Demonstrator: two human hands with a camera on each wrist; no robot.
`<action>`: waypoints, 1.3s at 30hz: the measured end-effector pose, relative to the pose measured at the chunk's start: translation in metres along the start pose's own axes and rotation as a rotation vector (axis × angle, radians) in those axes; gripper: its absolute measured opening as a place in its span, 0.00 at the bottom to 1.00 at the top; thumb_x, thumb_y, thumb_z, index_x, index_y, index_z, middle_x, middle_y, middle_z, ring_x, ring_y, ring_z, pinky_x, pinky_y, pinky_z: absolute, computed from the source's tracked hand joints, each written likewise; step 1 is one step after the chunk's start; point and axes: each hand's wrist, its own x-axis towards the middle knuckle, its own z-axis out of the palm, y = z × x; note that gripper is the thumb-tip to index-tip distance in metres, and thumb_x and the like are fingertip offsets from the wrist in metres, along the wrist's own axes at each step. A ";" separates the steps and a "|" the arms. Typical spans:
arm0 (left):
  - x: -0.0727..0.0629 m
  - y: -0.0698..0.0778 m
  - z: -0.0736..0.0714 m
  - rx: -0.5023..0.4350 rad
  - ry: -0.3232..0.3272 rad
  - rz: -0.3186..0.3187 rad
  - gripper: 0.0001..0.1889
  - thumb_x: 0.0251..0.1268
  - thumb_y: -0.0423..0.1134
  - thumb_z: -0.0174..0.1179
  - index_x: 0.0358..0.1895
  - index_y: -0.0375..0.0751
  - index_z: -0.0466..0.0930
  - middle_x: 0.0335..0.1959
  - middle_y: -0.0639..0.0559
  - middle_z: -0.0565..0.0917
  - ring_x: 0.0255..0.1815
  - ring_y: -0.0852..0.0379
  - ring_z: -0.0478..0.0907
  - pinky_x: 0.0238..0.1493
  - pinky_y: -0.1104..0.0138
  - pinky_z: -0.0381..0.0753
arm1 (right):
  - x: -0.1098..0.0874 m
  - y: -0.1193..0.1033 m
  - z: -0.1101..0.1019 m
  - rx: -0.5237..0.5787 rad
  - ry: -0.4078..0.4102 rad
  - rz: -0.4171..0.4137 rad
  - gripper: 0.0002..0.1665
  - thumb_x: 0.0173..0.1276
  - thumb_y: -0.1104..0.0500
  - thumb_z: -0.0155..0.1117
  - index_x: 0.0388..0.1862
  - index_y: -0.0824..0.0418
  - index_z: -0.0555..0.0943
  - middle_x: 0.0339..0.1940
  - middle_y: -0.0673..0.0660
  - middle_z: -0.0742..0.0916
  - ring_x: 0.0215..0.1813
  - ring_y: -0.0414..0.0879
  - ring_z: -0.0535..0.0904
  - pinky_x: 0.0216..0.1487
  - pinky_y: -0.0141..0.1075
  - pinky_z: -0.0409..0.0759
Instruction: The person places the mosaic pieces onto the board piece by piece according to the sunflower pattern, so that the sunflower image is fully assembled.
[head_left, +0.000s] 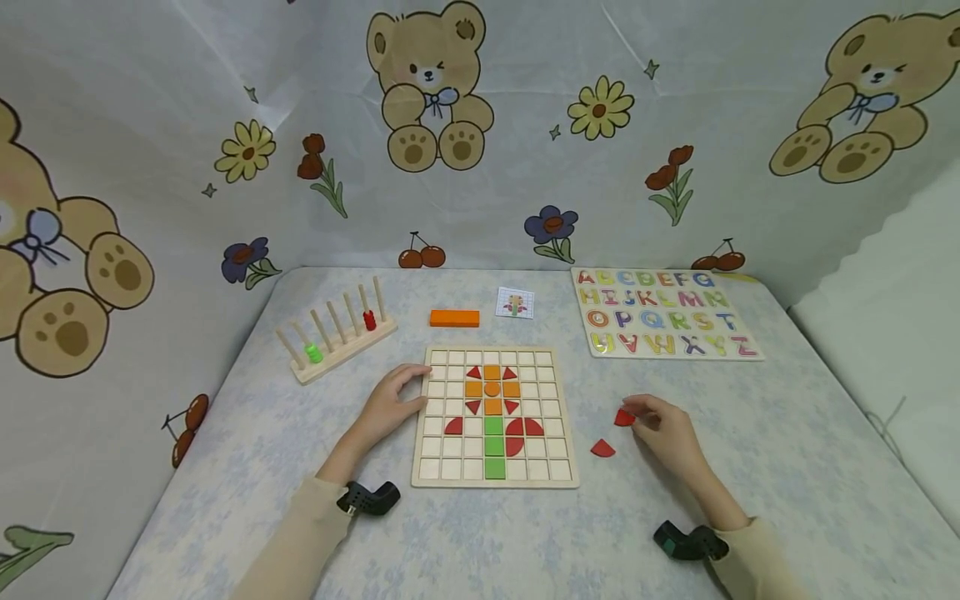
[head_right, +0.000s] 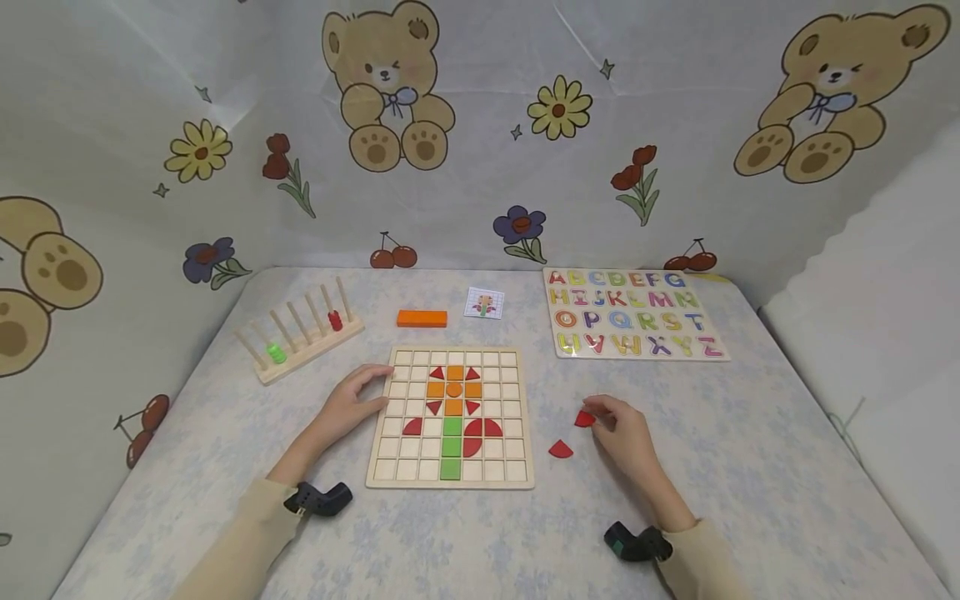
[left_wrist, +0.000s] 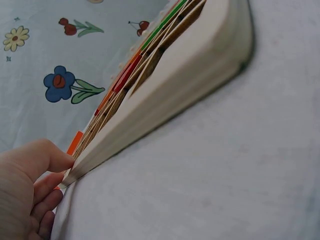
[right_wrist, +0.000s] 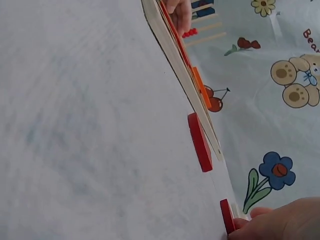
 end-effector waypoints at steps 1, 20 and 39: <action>0.000 0.000 0.000 0.001 0.000 0.001 0.24 0.67 0.35 0.62 0.67 0.42 0.74 0.69 0.45 0.73 0.76 0.44 0.62 0.76 0.45 0.59 | 0.000 -0.001 0.002 0.006 0.013 -0.005 0.18 0.60 0.74 0.63 0.51 0.68 0.83 0.43 0.61 0.89 0.45 0.51 0.82 0.43 0.28 0.79; 0.000 -0.001 0.001 0.012 0.004 0.003 0.24 0.67 0.35 0.62 0.66 0.41 0.74 0.69 0.44 0.73 0.75 0.44 0.63 0.75 0.46 0.60 | -0.001 -0.008 0.020 0.100 0.016 -0.083 0.23 0.54 0.78 0.64 0.49 0.67 0.83 0.47 0.61 0.86 0.45 0.43 0.78 0.46 0.18 0.73; 0.000 0.002 0.000 0.017 0.005 0.017 0.25 0.67 0.34 0.62 0.67 0.40 0.74 0.69 0.42 0.73 0.75 0.42 0.63 0.75 0.45 0.59 | 0.009 -0.040 0.027 0.201 -0.080 -0.084 0.21 0.58 0.72 0.70 0.52 0.69 0.81 0.46 0.63 0.87 0.46 0.51 0.81 0.47 0.33 0.81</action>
